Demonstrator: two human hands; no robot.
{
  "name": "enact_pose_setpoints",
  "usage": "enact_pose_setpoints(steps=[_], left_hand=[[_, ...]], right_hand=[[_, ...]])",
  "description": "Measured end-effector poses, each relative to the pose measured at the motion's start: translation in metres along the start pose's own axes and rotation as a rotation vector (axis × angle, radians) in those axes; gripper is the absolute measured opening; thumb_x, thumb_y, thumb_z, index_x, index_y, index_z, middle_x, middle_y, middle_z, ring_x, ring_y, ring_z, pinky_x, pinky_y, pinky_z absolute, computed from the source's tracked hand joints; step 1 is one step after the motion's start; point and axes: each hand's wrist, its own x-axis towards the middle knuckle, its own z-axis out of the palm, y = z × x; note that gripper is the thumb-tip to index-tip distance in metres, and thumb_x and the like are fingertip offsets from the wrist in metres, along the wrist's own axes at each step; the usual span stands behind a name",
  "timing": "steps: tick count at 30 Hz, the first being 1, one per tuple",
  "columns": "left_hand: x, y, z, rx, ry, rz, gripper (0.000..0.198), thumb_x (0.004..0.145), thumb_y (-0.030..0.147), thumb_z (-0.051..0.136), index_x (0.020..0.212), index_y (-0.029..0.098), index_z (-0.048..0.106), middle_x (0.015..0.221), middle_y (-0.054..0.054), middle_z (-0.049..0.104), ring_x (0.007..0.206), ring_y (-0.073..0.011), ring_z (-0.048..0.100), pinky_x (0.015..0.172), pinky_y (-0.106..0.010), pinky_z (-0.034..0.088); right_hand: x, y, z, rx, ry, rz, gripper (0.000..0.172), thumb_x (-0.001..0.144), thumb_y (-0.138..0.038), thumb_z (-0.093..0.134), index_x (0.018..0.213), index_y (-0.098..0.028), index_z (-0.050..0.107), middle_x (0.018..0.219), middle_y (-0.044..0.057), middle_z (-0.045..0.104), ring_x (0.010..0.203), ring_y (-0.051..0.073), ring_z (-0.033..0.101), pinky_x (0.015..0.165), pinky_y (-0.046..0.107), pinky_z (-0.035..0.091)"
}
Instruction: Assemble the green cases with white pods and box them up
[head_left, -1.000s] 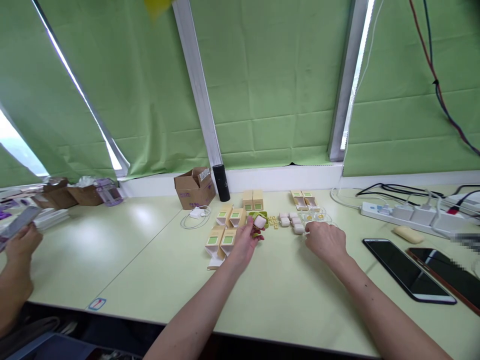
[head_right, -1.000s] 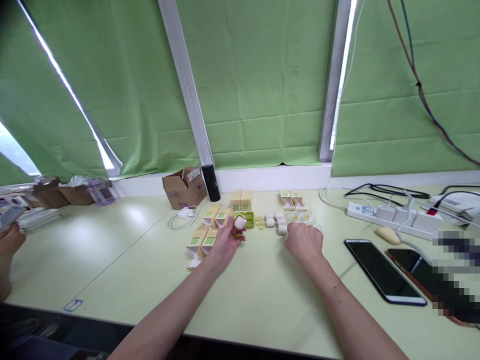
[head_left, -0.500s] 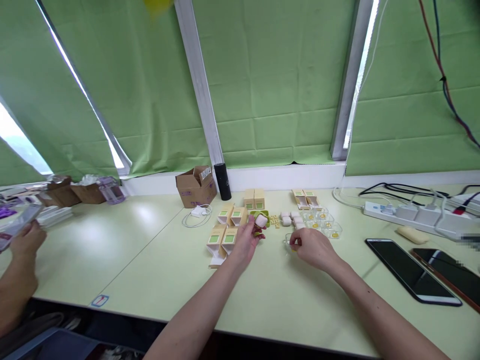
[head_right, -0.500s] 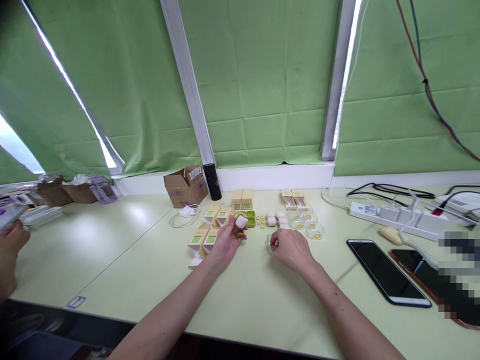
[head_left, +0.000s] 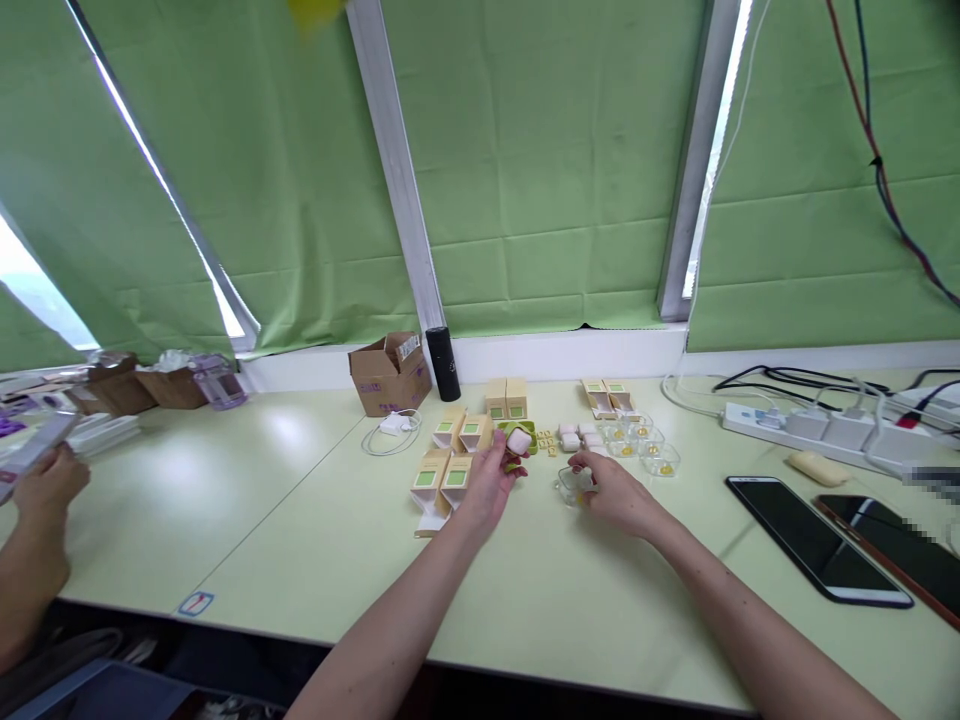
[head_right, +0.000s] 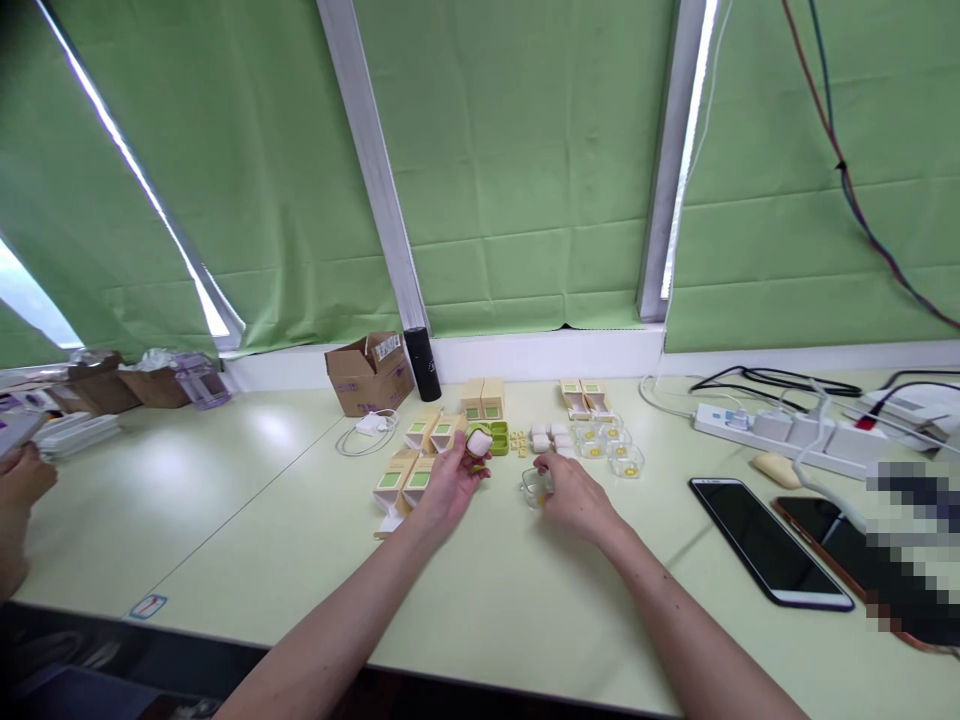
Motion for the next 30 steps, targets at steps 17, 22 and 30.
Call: enact_pose_setpoints(steps=[17,22,30], left_hand=[[0.004,-0.002,-0.002,-0.012,0.041,0.019,0.055,0.078,0.064,0.083,0.091,0.012,0.075,0.082,-0.008,0.073,0.075,-0.0156,0.065,0.065,-0.027,0.05],[0.005,-0.003,-0.002,-0.018,0.037,0.021,0.053,0.078,0.063,0.083,0.092,0.013,0.074,0.083,-0.008,0.073,0.075,-0.0157,0.066,0.064,-0.027,0.051],[0.007,0.0,-0.003,-0.061,0.06,0.017,0.051,0.073,0.059,0.089,0.089,0.013,0.074,0.085,-0.007,0.074,0.077,-0.0148,0.064,0.066,-0.028,0.05]], right_hand=[[0.002,-0.014,0.008,1.513,-0.131,0.058,0.037,0.093,-0.047,0.057,0.109,-0.02,0.076,0.09,0.01,0.075,0.085,0.026,0.071,0.084,0.043,0.058],[0.002,-0.014,0.009,1.571,-0.162,0.054,0.041,0.095,-0.046,0.054,0.116,-0.019,0.075,0.093,0.01,0.072,0.082,0.024,0.07,0.08,0.041,0.06],[-0.003,-0.021,0.008,1.66,-0.068,0.045,0.033,0.084,-0.04,0.076,0.112,-0.022,0.073,0.092,0.004,0.069,0.08,0.021,0.069,0.076,0.038,0.059]])
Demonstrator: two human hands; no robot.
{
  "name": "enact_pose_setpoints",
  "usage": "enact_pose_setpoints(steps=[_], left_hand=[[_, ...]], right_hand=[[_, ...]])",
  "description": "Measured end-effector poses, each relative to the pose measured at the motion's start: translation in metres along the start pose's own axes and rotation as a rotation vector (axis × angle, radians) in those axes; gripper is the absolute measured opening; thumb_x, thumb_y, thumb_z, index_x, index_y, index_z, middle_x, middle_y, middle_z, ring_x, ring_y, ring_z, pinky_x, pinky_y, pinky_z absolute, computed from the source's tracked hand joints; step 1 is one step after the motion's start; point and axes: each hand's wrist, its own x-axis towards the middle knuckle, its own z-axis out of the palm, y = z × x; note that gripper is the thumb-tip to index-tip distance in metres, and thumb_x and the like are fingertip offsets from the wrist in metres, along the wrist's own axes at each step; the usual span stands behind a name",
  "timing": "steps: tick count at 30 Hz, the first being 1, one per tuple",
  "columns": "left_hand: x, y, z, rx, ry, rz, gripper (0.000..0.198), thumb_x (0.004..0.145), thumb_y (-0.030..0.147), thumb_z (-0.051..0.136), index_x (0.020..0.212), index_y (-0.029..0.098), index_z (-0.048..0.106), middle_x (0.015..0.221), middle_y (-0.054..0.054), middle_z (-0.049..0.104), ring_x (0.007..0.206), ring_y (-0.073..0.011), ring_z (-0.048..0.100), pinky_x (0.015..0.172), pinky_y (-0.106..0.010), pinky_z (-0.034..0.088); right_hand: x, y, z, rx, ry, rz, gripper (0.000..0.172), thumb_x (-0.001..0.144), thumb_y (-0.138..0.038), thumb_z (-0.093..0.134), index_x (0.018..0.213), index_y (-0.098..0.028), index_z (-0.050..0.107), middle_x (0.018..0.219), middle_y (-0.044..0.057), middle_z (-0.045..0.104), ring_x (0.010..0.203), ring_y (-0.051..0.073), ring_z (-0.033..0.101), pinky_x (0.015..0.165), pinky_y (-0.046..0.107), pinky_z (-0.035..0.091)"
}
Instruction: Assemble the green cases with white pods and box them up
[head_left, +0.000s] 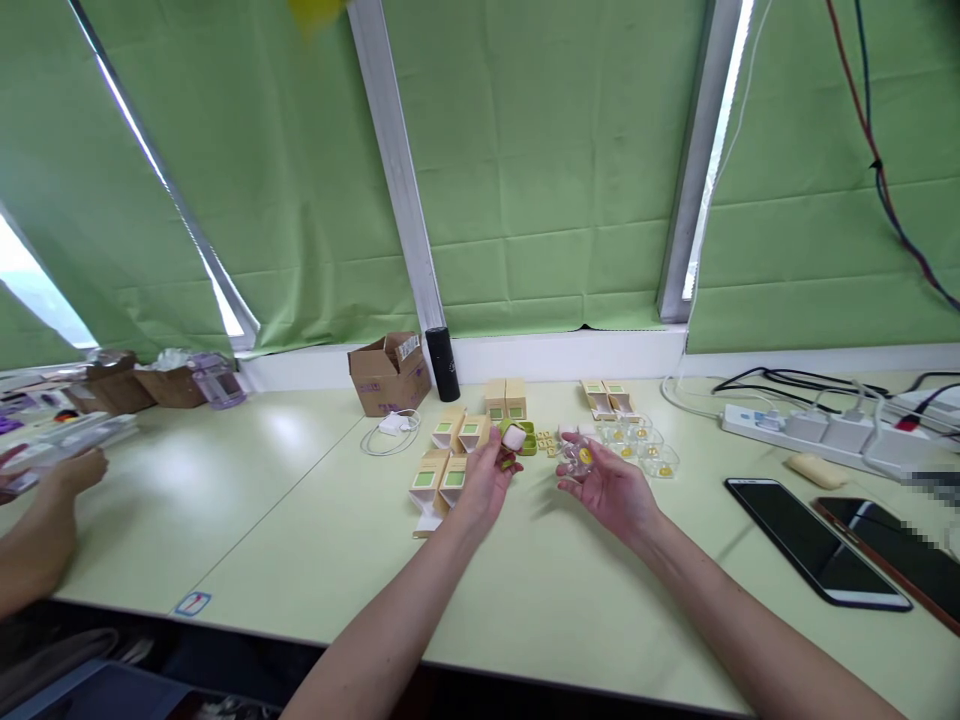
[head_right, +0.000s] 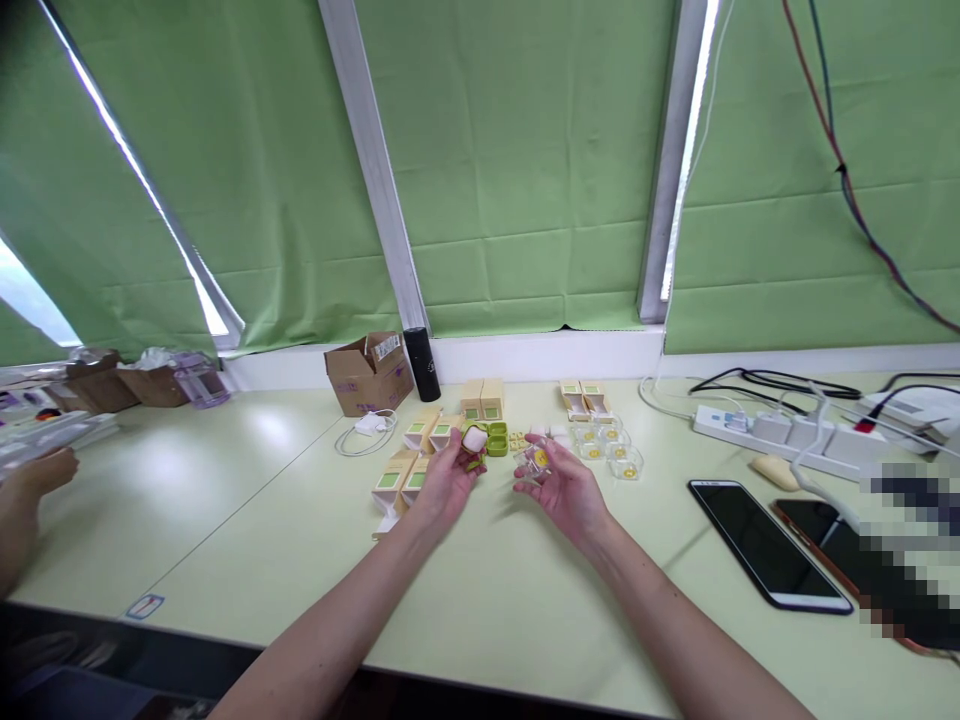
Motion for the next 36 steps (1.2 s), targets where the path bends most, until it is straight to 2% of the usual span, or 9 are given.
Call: enact_pose_setpoints(steps=[7,14,20,28,36], left_hand=[[0.0,0.009,0.008,-0.017,-0.007,0.052,0.041,0.071,0.049,0.093,0.084,0.014,0.074,0.087,-0.006,0.074,0.075,-0.0134,0.061,0.067,-0.026,0.046],[-0.002,0.016,0.022,0.076,-0.001,0.085,0.043,0.071,0.053,0.092,0.083,0.015,0.077,0.086,-0.006,0.074,0.078,-0.0145,0.06,0.067,-0.026,0.043],[-0.002,0.004,0.029,0.116,0.007,0.128,0.051,0.069,0.062,0.09,0.086,0.015,0.078,0.089,-0.006,0.075,0.078,-0.0146,0.06,0.068,-0.026,0.042],[-0.007,-0.011,0.019,0.21,-0.046,0.192,0.05,0.074,0.063,0.085,0.091,0.016,0.078,0.098,-0.007,0.075,0.087,-0.0169,0.062,0.073,-0.027,0.045],[-0.012,-0.019,0.018,0.321,-0.084,0.213,0.051,0.079,0.065,0.08,0.089,0.015,0.075,0.088,-0.006,0.072,0.083,-0.0171,0.062,0.075,-0.028,0.048]], right_hand=[[-0.002,0.003,0.006,-0.063,0.015,-0.066,0.052,0.061,-0.022,0.094,0.108,-0.023,0.073,0.097,0.003,0.069,0.082,0.017,0.064,0.067,0.028,0.048],[0.004,0.011,0.002,-0.126,-0.005,-0.071,0.062,0.046,-0.011,0.097,0.102,-0.024,0.073,0.099,0.002,0.073,0.086,0.016,0.062,0.076,0.028,0.047],[0.004,0.014,0.001,-0.146,-0.049,-0.06,0.062,0.049,-0.016,0.1,0.104,-0.026,0.073,0.103,0.002,0.075,0.088,0.016,0.063,0.079,0.028,0.047],[0.007,0.016,0.002,-0.166,0.052,-0.035,0.053,0.061,-0.04,0.101,0.103,-0.021,0.074,0.094,0.002,0.074,0.08,0.015,0.066,0.067,0.028,0.051],[0.006,0.015,0.001,-0.13,0.027,-0.023,0.047,0.062,-0.04,0.101,0.094,-0.02,0.073,0.089,0.002,0.076,0.083,0.018,0.073,0.076,0.032,0.059]])
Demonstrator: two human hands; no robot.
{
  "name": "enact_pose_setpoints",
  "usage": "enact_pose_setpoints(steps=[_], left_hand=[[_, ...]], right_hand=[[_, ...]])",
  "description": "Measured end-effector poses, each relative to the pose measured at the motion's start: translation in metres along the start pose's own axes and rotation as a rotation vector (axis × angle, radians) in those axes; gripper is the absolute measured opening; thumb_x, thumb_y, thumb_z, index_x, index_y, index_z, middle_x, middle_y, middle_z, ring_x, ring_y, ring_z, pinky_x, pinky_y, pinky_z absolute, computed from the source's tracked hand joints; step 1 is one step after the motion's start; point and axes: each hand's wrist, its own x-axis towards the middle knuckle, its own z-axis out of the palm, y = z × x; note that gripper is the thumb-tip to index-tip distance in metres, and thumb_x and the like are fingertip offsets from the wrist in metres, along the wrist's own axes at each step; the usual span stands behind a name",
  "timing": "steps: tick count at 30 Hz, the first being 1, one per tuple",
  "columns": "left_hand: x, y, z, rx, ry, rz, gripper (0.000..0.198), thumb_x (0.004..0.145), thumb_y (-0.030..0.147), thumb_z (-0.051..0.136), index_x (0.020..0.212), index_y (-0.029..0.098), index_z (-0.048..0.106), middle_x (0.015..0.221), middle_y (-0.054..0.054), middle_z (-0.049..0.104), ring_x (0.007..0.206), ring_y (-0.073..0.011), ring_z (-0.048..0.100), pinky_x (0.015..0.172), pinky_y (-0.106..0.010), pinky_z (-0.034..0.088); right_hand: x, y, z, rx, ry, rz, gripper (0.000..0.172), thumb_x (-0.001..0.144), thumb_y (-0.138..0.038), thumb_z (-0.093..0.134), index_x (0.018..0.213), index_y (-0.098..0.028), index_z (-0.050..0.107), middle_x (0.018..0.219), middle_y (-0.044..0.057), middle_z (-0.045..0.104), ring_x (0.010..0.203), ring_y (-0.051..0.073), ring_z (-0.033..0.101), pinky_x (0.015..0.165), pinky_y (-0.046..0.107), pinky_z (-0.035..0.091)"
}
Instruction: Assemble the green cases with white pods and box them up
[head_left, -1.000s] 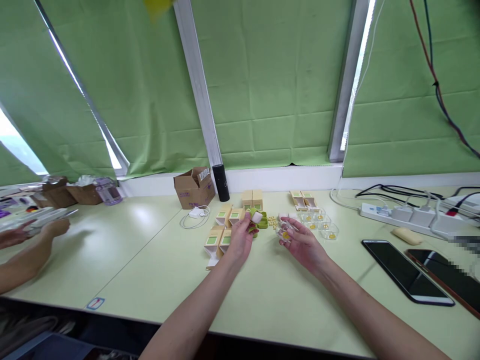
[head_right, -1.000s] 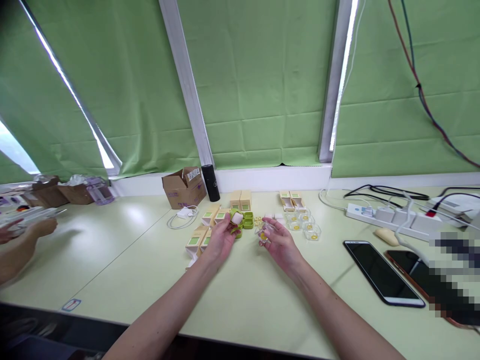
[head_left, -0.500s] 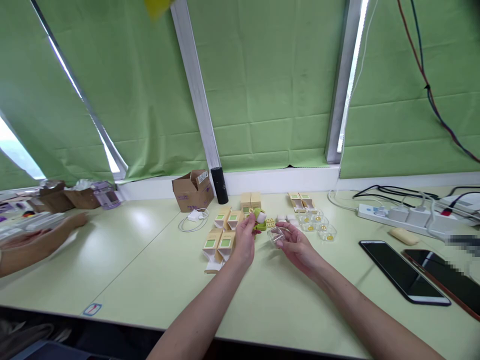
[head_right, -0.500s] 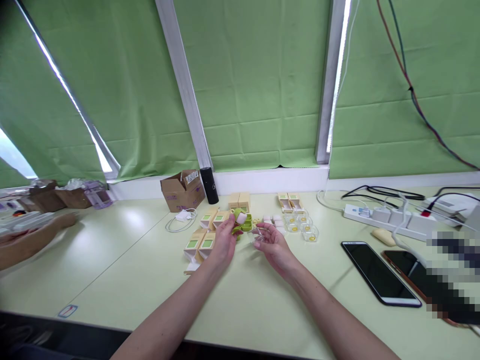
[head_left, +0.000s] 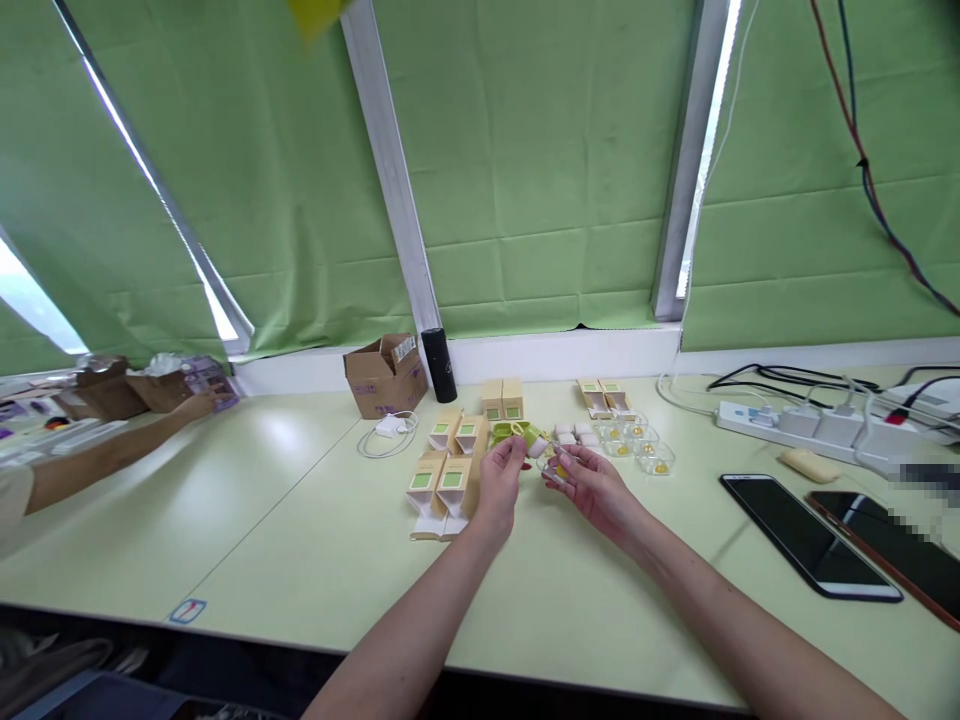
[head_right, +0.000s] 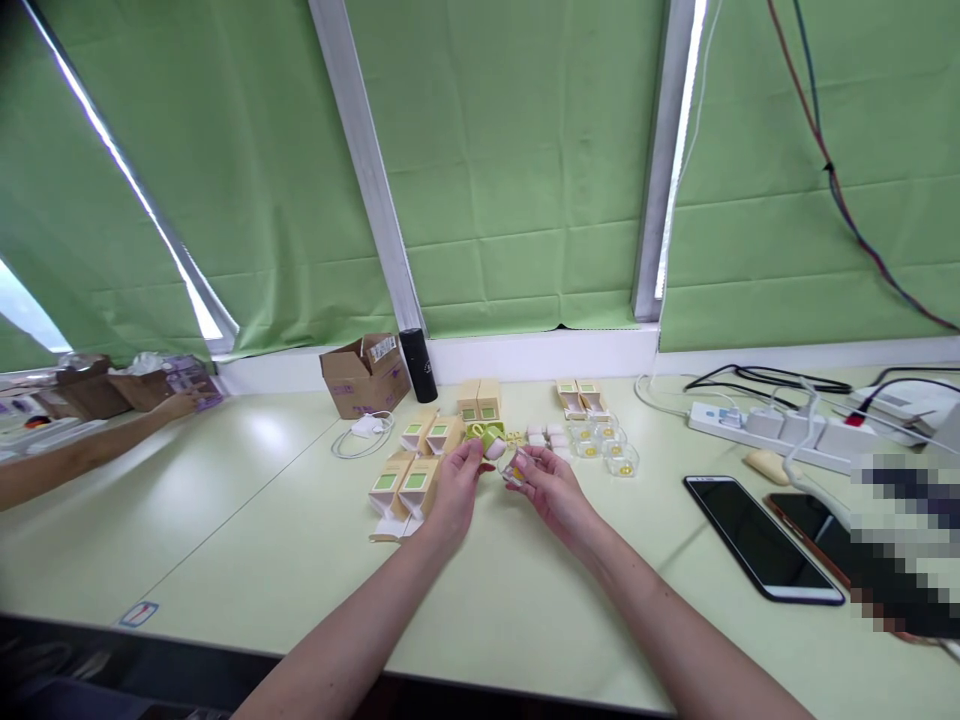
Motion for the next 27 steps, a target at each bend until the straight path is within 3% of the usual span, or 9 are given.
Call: enact_pose_setpoints(steps=[13,27], left_hand=[[-0.0047,-0.001,0.0047,0.059,-0.048,0.027,0.052,0.077,0.065,0.081,0.089,0.015,0.075,0.088,-0.006,0.072,0.084,-0.0189,0.064,0.079,-0.03,0.052],[-0.0061,-0.0027,0.0049,0.103,-0.036,0.015,0.05,0.077,0.064,0.082,0.09,0.016,0.077,0.088,-0.008,0.073,0.09,-0.0232,0.066,0.083,-0.034,0.053]], right_hand=[[-0.001,0.0,0.0006,0.02,-0.012,-0.001,0.045,0.062,-0.036,0.102,0.091,-0.021,0.072,0.094,0.003,0.08,0.086,0.019,0.076,0.091,0.037,0.061],[-0.0008,0.0013,0.0007,0.002,-0.012,-0.009,0.046,0.062,-0.036,0.101,0.091,-0.02,0.07,0.097,0.004,0.08,0.091,0.022,0.077,0.093,0.041,0.062]])
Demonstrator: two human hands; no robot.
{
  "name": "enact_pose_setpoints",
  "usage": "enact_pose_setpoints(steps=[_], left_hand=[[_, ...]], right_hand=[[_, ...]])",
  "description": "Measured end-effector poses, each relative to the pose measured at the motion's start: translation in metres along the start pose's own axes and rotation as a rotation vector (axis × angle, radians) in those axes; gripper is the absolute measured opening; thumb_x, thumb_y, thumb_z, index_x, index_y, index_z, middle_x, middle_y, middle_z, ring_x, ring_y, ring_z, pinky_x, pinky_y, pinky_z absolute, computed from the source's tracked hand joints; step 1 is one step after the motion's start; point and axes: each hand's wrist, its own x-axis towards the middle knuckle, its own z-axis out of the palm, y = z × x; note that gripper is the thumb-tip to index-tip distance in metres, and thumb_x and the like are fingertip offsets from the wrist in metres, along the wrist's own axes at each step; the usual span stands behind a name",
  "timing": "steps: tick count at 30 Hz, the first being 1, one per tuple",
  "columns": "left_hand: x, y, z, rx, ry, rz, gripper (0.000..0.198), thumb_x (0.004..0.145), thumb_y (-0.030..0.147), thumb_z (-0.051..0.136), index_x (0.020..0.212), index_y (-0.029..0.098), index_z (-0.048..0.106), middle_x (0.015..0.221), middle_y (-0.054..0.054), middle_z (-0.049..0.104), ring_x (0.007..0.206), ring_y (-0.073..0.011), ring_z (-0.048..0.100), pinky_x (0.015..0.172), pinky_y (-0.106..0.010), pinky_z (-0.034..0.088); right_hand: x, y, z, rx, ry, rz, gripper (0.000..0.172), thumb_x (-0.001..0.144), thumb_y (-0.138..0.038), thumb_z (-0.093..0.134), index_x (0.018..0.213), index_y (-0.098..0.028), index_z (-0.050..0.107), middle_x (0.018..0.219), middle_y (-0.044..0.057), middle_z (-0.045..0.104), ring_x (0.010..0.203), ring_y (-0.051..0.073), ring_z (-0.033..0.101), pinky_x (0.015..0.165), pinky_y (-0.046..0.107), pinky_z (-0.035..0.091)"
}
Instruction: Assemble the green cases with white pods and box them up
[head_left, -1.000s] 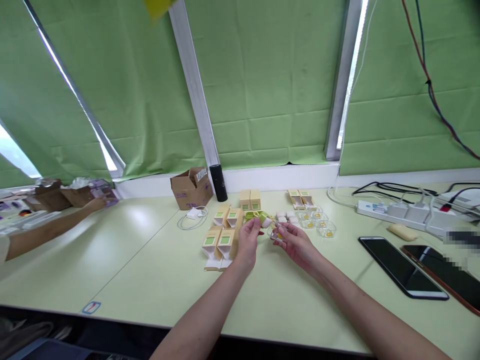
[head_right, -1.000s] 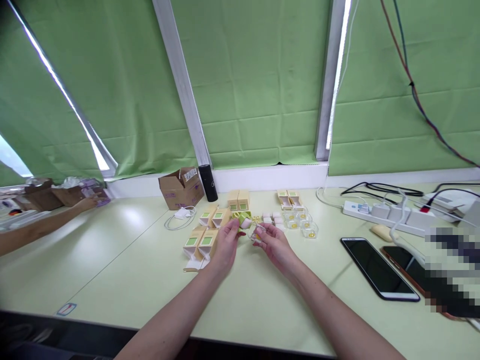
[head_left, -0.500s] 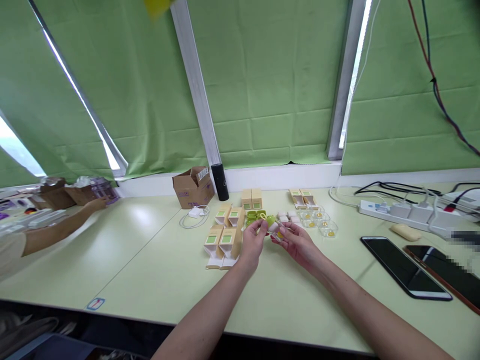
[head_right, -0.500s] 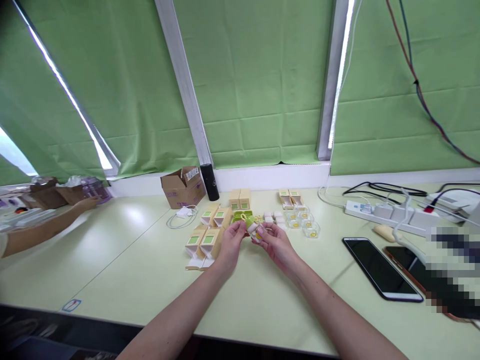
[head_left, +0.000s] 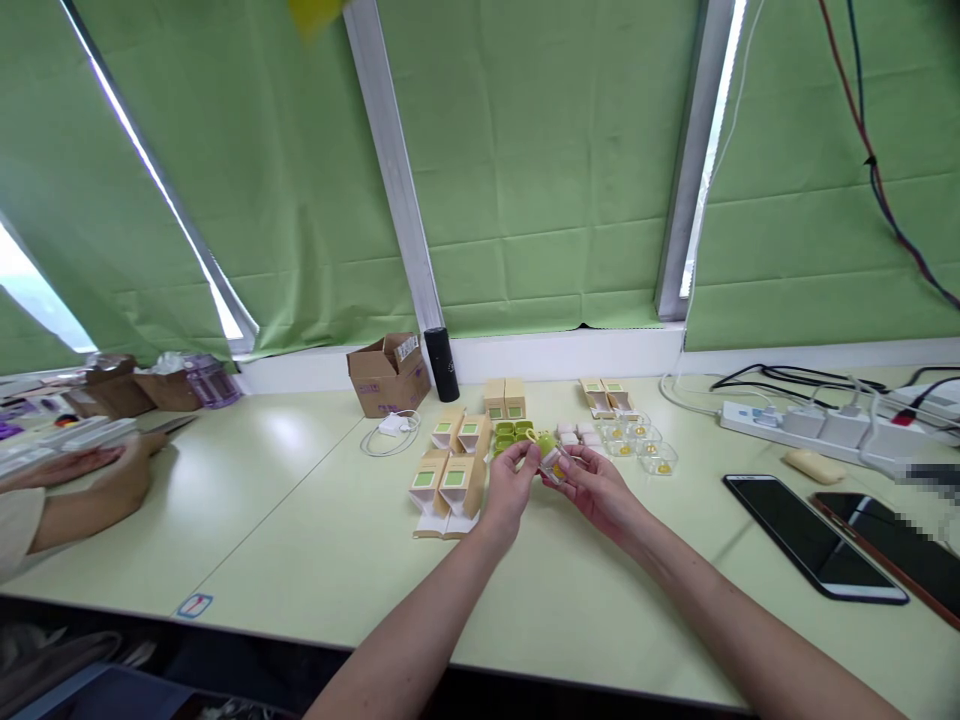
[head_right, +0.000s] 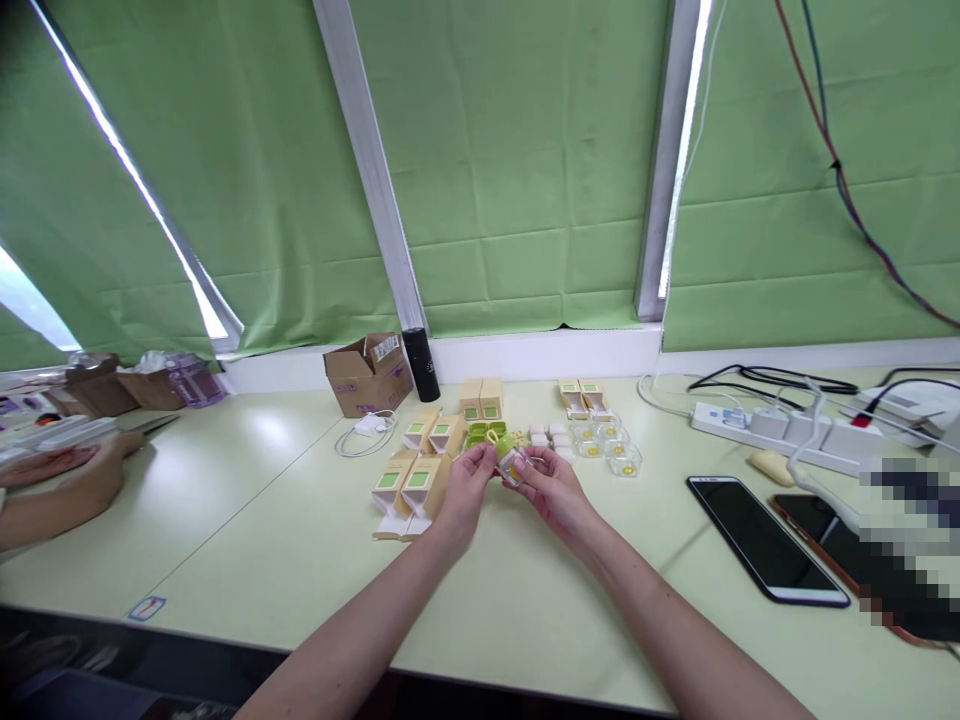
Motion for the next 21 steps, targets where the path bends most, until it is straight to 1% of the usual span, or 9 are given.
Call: enact_pose_setpoints(steps=[6,11,17,21], left_hand=[[0.0001,-0.0013,0.0,0.0,-0.007,0.004,0.051,0.077,0.064,0.082,0.092,0.016,0.077,0.09,-0.009,0.074,0.089,-0.0237,0.066,0.082,-0.034,0.053],[0.0,-0.0027,0.0,-0.012,-0.013,-0.007,0.053,0.076,0.064,0.083,0.094,0.015,0.077,0.088,-0.009,0.074,0.089,-0.0235,0.067,0.082,-0.033,0.053],[-0.0018,-0.0031,0.0008,-0.016,-0.031,-0.031,0.056,0.076,0.064,0.083,0.1,0.014,0.076,0.098,-0.011,0.075,0.089,-0.0215,0.067,0.081,-0.032,0.052],[-0.0031,-0.0005,0.0019,-0.027,-0.038,-0.037,0.052,0.076,0.061,0.084,0.1,0.015,0.076,0.095,-0.009,0.075,0.091,-0.0224,0.068,0.083,-0.032,0.053]], right_hand=[[-0.0015,-0.0015,0.0016,0.006,-0.011,-0.002,0.045,0.063,-0.036,0.101,0.092,-0.021,0.07,0.095,0.004,0.08,0.09,0.021,0.077,0.096,0.042,0.06],[-0.002,-0.0013,0.0021,0.003,-0.004,0.001,0.048,0.06,-0.038,0.102,0.091,-0.021,0.07,0.095,0.003,0.081,0.089,0.021,0.077,0.094,0.041,0.061],[-0.0022,-0.0005,0.0022,0.001,-0.006,-0.014,0.048,0.06,-0.039,0.102,0.092,-0.021,0.071,0.09,0.001,0.08,0.086,0.02,0.077,0.096,0.043,0.06],[-0.0024,-0.0006,0.0027,-0.003,-0.015,-0.02,0.048,0.06,-0.039,0.102,0.092,-0.022,0.071,0.086,0.0,0.078,0.084,0.02,0.076,0.098,0.046,0.06]])
